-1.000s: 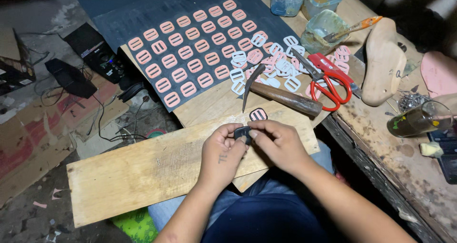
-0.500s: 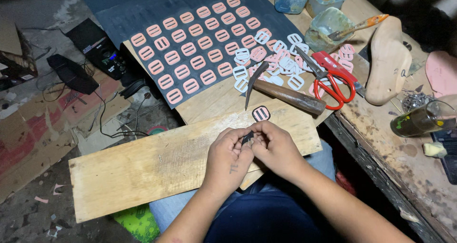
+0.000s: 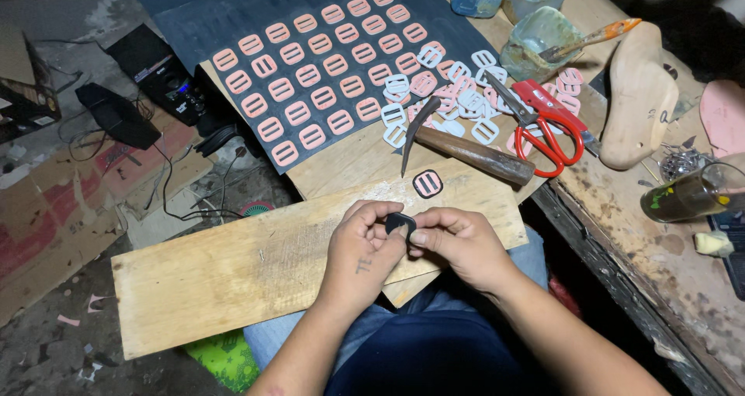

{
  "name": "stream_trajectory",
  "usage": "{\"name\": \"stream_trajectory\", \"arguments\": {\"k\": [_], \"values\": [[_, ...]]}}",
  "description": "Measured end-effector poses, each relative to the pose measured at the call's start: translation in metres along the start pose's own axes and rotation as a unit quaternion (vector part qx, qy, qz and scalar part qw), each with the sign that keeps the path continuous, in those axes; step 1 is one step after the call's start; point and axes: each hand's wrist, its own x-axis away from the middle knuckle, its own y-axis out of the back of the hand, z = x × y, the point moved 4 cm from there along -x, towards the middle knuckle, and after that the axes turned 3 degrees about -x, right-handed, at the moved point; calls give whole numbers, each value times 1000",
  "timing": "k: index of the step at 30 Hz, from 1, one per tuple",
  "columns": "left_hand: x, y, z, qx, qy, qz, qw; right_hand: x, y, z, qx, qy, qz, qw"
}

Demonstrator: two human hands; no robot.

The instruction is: The person shapes small pink and white plastic shoe parts using a hammer and a curved metal tool on a wooden board. They trim edges with a utility knife and scissors, then place the finished pieces on the table.

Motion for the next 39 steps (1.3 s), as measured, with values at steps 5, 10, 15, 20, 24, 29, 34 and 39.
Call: {"name": "stream_trajectory", "arguments": {"k": [5,10,15,20,24,29,34,39], "values": [[1,1,6,9,12,-3,1000,-1,10,-11,-12,28,-15,999],[2,-1,13,44,21,12,999,-4,11,-16,-39,11,-16,999],[3,1,7,-61,-9,-7,998,1,4,-13,56,19,-49,997],[5,3,-4,-200,-56,-45,977,7,-5,-3,168,71,-51,982],[5,0,-6,-230,-87,-62,967,13,-9,2,236,74,-56,967],[11,-5,-9,-283,-97,-79,951,15,-14,16,294,110,-26,949],[11,-6,-10,-276,-52,-74,957,14,-14,20,320,126,-33,938],[6,3,5,-10,83,35,996,5,0,8,168,36,-26,985]]}}
